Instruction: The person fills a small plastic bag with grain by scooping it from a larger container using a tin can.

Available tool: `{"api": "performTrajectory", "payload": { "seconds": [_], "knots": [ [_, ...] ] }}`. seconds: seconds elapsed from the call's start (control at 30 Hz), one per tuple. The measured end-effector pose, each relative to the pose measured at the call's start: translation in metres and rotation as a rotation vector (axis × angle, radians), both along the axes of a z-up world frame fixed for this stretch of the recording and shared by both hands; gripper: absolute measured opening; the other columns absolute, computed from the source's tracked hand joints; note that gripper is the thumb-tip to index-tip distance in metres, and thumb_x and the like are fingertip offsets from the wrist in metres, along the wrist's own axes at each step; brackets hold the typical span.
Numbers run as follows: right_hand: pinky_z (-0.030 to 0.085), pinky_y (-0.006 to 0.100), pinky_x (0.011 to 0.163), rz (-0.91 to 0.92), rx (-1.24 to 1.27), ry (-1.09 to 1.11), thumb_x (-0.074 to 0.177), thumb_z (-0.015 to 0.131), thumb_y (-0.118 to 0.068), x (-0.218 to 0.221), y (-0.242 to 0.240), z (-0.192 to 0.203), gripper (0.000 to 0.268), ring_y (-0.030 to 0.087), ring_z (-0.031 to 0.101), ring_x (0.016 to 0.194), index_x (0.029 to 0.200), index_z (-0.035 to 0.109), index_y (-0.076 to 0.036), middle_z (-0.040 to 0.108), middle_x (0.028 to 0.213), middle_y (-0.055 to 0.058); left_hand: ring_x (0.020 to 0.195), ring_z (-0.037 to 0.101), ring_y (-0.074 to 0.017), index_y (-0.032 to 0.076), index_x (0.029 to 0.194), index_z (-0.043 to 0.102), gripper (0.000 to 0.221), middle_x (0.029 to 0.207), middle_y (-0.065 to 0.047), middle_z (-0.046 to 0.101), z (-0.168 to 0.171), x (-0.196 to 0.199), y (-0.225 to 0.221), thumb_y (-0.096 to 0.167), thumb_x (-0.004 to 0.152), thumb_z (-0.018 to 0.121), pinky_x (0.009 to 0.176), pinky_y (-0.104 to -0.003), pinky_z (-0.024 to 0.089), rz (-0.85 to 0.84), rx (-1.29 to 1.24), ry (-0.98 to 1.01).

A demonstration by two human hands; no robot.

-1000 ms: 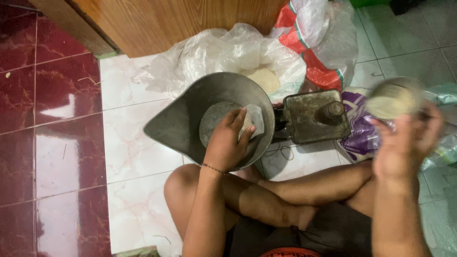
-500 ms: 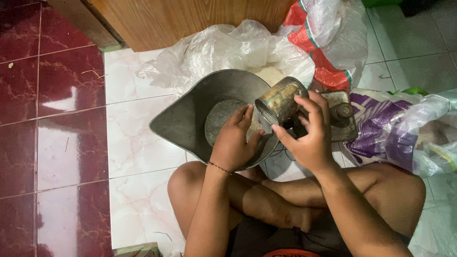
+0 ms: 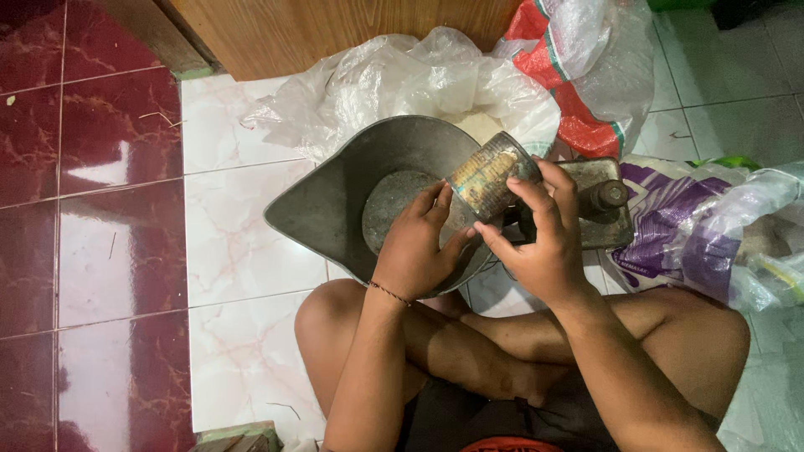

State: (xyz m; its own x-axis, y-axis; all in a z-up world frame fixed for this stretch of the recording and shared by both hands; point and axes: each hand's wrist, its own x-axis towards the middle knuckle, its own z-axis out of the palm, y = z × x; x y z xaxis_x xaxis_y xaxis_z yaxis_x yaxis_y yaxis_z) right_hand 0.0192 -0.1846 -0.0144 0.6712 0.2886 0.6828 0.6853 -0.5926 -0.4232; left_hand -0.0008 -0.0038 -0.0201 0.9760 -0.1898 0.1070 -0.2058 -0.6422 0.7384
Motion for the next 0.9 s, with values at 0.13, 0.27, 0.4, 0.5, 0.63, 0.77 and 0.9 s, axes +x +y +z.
{"api": "performTrajectory", "payload": {
  "seconds": [0.13, 0.27, 0.4, 0.5, 0.63, 0.77, 0.9],
  "knots": [
    [0.044, 0.053, 0.099, 0.012, 0.003, -0.009, 0.067, 0.089, -0.007, 0.0003, 0.0009, -0.0022, 0.066, 0.044, 0.051, 0.12, 0.123, 0.054, -0.003, 0.042, 0.132, 0.025, 0.121, 0.052, -0.0442, -0.009, 0.134, 0.047, 0.061, 0.133, -0.026, 0.051, -0.0003, 0.0, -0.0003, 0.03, 0.089, 0.063, 0.098, -0.054, 0.044, 0.003, 0.011, 0.014],
    [0.042, 0.052, 0.1, 0.015, -0.003, -0.017, 0.069, 0.088, -0.008, 0.0005, 0.0, -0.0026, 0.065, 0.044, 0.05, 0.122, 0.123, 0.054, -0.003, 0.042, 0.133, 0.026, 0.121, 0.052, -0.0438, -0.008, 0.133, 0.048, 0.063, 0.132, -0.026, 0.051, 0.0011, 0.0012, -0.0014, 0.032, 0.088, 0.065, 0.098, -0.054, 0.044, 0.0, 0.027, 0.007],
    [0.042, 0.053, 0.1, 0.022, -0.01, -0.032, 0.069, 0.088, -0.007, 0.0006, -0.0005, -0.0018, 0.064, 0.044, 0.05, 0.121, 0.123, 0.054, -0.003, 0.042, 0.133, 0.026, 0.122, 0.052, -0.0445, -0.009, 0.132, 0.048, 0.064, 0.133, -0.026, 0.051, 0.0006, 0.0007, -0.0012, 0.034, 0.088, 0.065, 0.098, -0.055, 0.044, 0.002, 0.027, 0.012],
    [0.042, 0.053, 0.1, 0.031, 0.003, -0.026, 0.069, 0.088, -0.006, -0.0001, -0.001, -0.0032, 0.064, 0.044, 0.05, 0.121, 0.123, 0.054, -0.003, 0.042, 0.133, 0.026, 0.121, 0.052, -0.0443, -0.008, 0.132, 0.049, 0.064, 0.132, -0.026, 0.051, 0.0024, -0.0004, -0.0009, 0.034, 0.087, 0.065, 0.098, -0.054, 0.045, 0.0, 0.031, 0.013],
    [0.042, 0.053, 0.1, 0.018, 0.013, -0.017, 0.069, 0.089, -0.008, 0.0007, -0.0027, -0.006, 0.064, 0.044, 0.05, 0.121, 0.123, 0.054, -0.003, 0.042, 0.132, 0.026, 0.122, 0.052, -0.0436, -0.008, 0.133, 0.048, 0.064, 0.133, -0.024, 0.051, -0.0033, 0.0014, -0.0008, 0.032, 0.087, 0.066, 0.097, -0.054, 0.045, -0.006, 0.022, 0.001],
    [0.05, 0.042, 0.09, -0.021, 0.089, 0.136, 0.073, 0.087, -0.014, -0.0033, -0.0014, -0.0045, 0.064, 0.033, 0.052, 0.116, 0.126, 0.05, -0.004, 0.041, 0.132, 0.02, 0.122, 0.052, -0.0435, -0.007, 0.136, 0.045, 0.065, 0.134, -0.024, 0.051, -0.0052, 0.0017, 0.0003, 0.031, 0.087, 0.066, 0.098, -0.054, 0.045, -0.013, 0.022, -0.011],
    [0.047, 0.04, 0.096, 0.025, 0.367, 0.337, 0.075, 0.084, -0.007, 0.0, -0.0008, -0.0086, 0.07, 0.027, 0.044, 0.119, 0.131, 0.042, -0.003, 0.031, 0.136, 0.017, 0.122, 0.053, -0.0423, -0.006, 0.136, 0.045, 0.066, 0.134, -0.023, 0.052, -0.0059, 0.0033, 0.0014, 0.031, 0.086, 0.067, 0.098, -0.053, 0.045, -0.014, 0.024, -0.03]
  ]
}}
